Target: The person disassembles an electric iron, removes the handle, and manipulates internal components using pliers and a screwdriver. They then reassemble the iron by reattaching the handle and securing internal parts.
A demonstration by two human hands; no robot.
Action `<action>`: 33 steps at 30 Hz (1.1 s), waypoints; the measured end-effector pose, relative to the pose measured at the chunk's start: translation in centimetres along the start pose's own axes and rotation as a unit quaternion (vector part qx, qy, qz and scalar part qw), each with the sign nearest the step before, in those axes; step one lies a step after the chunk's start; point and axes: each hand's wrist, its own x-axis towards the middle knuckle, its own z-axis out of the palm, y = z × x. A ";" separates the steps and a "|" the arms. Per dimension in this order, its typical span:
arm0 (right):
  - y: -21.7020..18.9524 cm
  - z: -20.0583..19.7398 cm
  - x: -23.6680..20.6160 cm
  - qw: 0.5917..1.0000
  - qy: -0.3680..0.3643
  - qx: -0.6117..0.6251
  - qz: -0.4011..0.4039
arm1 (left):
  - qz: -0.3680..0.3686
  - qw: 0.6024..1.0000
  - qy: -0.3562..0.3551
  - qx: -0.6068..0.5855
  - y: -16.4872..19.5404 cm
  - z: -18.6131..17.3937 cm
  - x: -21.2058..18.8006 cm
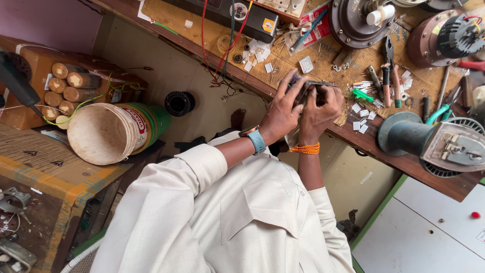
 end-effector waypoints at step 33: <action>-0.5 0.2 -1.1 0.996 -0.028 0.078 -0.028 | -0.008 1.000 0.028 0.008 0.1 -1.0 -0.8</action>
